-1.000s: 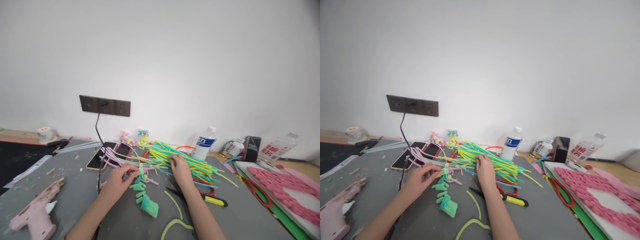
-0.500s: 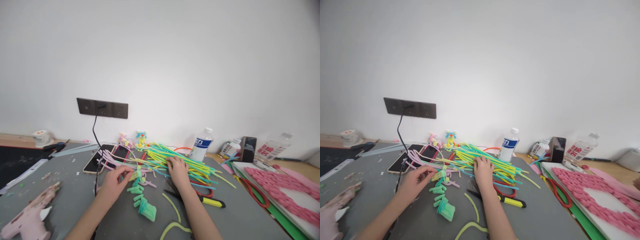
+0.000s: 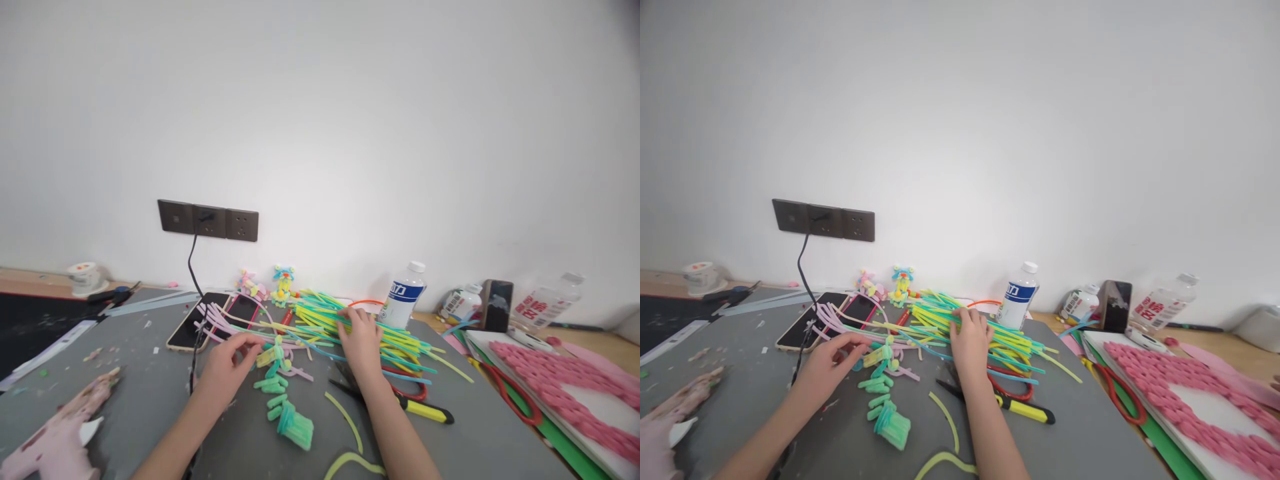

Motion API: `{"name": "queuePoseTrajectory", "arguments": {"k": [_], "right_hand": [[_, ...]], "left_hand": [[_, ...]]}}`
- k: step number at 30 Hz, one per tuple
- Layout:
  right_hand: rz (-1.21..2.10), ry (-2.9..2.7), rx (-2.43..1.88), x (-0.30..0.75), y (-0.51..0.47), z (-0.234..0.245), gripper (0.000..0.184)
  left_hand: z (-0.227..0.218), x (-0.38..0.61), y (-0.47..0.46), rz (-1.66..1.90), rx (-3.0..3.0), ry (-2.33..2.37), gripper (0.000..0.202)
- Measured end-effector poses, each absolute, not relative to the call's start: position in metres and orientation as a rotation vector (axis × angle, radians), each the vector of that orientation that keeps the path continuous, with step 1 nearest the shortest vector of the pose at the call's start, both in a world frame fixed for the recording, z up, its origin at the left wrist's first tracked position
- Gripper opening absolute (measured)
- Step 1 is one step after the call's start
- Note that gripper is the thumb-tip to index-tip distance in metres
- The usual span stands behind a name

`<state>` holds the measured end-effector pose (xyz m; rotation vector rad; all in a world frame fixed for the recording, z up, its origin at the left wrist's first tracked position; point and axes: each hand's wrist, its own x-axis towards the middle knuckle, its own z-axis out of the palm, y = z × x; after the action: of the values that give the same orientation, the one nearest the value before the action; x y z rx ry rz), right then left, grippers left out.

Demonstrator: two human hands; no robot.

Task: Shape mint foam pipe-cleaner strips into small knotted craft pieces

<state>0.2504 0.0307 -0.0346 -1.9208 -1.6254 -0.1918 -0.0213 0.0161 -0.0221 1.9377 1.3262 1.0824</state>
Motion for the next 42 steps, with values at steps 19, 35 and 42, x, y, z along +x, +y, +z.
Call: {"name": "queuePoseTrajectory", "arguments": {"k": [19, 35, 42], "right_hand": [[0.495, -1.576, -1.284, 0.214, 0.072, 0.005, 0.024], [0.537, -1.737, -1.606, 0.223, 0.048, -0.004, 0.019], [0.312, -2.013, -1.761, 0.210, 0.073, -0.011, 0.017]], "left_hand": [[-0.022, -0.022, 0.015, 1.132, 1.892, 1.236, 0.026], [-0.018, -0.017, 0.010, 1.028, 1.931, 1.149, 0.027], [-0.017, -0.016, 0.009, 1.039, 1.961, 1.139, 0.025]]}}
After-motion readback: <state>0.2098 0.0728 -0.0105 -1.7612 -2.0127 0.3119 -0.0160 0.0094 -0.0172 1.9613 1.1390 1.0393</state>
